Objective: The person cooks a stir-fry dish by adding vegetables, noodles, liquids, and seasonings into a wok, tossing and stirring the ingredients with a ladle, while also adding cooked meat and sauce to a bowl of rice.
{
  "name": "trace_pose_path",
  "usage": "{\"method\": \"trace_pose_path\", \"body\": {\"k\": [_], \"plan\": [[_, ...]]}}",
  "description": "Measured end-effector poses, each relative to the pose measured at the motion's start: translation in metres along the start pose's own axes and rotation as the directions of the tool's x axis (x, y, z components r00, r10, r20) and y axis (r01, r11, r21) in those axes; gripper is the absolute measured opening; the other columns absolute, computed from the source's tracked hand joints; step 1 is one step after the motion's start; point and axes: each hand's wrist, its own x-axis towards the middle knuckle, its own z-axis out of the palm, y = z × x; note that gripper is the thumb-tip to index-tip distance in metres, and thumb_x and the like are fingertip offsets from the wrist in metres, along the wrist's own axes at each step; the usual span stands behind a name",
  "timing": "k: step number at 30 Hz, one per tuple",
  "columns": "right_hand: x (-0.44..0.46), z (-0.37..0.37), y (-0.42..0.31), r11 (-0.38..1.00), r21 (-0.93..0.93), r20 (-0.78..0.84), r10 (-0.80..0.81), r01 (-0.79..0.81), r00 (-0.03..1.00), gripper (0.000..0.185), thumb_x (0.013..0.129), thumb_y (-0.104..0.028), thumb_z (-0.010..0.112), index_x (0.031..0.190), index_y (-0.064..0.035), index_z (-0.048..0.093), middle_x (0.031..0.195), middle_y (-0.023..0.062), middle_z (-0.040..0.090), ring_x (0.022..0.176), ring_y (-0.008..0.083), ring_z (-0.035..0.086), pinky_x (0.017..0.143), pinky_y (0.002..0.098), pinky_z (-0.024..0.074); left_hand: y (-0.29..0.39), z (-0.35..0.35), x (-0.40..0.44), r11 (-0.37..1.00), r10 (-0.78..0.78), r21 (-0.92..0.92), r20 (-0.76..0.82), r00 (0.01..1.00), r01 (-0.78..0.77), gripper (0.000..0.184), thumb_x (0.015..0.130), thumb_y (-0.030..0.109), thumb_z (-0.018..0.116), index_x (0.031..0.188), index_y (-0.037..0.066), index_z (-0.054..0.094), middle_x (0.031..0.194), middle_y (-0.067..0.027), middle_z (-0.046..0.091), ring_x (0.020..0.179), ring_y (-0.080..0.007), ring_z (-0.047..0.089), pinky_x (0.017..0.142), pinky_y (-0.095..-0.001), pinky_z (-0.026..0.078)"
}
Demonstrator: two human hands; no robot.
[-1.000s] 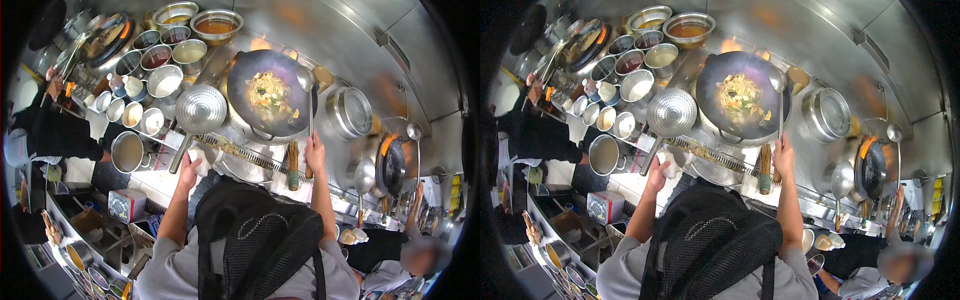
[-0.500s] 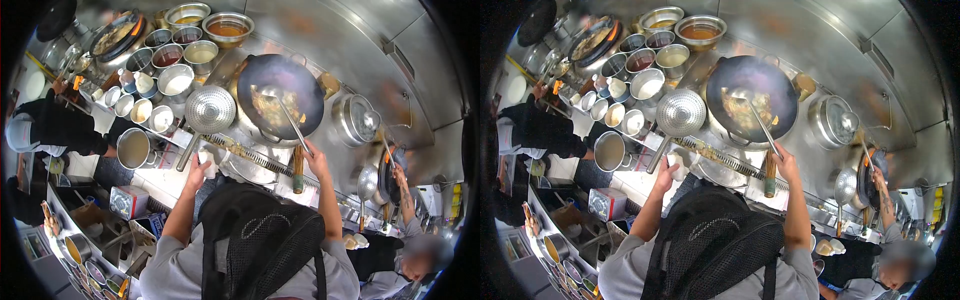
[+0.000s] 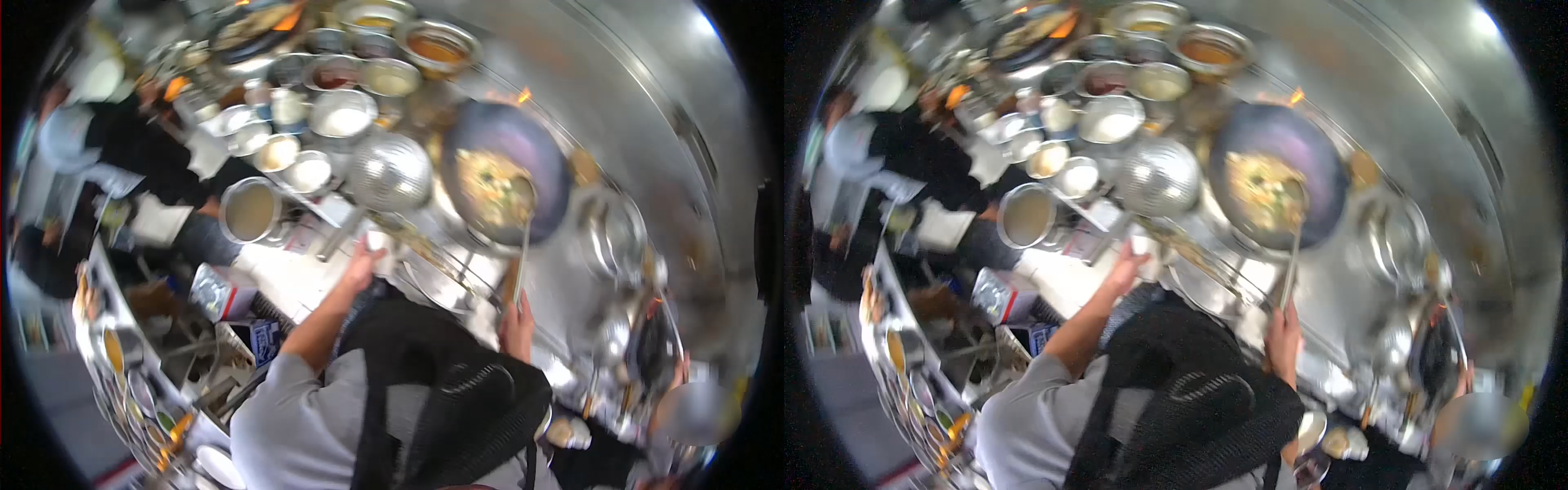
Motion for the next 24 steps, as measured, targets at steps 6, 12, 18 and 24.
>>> {"method": "trace_pose_path", "body": {"k": [6, 12, 18, 24], "plan": [[-0.001, -0.017, -0.027, 0.988, 0.154, 0.055, 0.006, -0.014, 0.998, 0.053, 0.106, -0.019, 0.055, 0.158, -0.0122, 0.043, 0.065, -0.0042, 0.046, 0.050, 0.0048, 0.040, 0.043, 0.0238, 0.0325, -0.005, -0.002, 0.012, 0.994, 0.080, 0.067, 0.026, 0.996, -0.082, 0.089, 0.088, 0.008, 0.075, 0.161, 0.001, 0.025, 0.146, -0.0165, 0.051, 0.133, -0.0272, 0.052, 0.111, -0.0394, 0.044], [0.075, -0.042, 0.025, 0.908, -0.333, -0.084, -0.298, 0.255, 0.951, 0.052, 0.107, -0.022, 0.055, 0.156, -0.0106, 0.046, 0.067, 0.0019, 0.053, 0.052, 0.0090, 0.048, 0.045, 0.0284, 0.0379, 0.000, -0.010, -0.008, 0.990, 0.116, 0.091, -0.049, 0.992, -0.112, 0.088, 0.088, 0.009, 0.074, 0.161, 0.002, 0.026, 0.145, -0.0167, 0.053, 0.132, -0.0274, 0.053, 0.113, -0.0386, 0.041], [0.105, -0.018, -0.033, 0.983, -0.173, -0.018, -0.070, 0.066, 0.997, 0.052, 0.106, -0.021, 0.056, 0.156, -0.0098, 0.045, 0.068, 0.0043, 0.057, 0.053, 0.0169, 0.051, 0.052, 0.0368, 0.0444, -0.026, -0.028, -0.008, 0.984, 0.152, 0.100, -0.081, 0.985, -0.144, 0.081, 0.089, 0.008, 0.075, 0.158, 0.002, 0.034, 0.142, -0.0152, 0.057, 0.129, -0.0253, 0.056, 0.111, -0.0373, 0.043], [0.110, -0.011, -0.028, 0.870, -0.374, 0.126, -0.295, 0.321, 0.947, 0.053, 0.100, -0.011, 0.060, 0.152, -0.0111, 0.052, 0.083, 0.0148, 0.067, 0.067, 0.0250, 0.064, 0.066, 0.0405, 0.0520, -0.024, -0.021, -0.001, 0.952, 0.175, 0.270, -0.103, 0.979, -0.142, 0.078, 0.092, 0.010, 0.075, 0.158, 0.005, 0.034, 0.135, -0.0138, 0.061, 0.120, -0.0245, 0.060, 0.103, -0.0393, 0.050]]}}
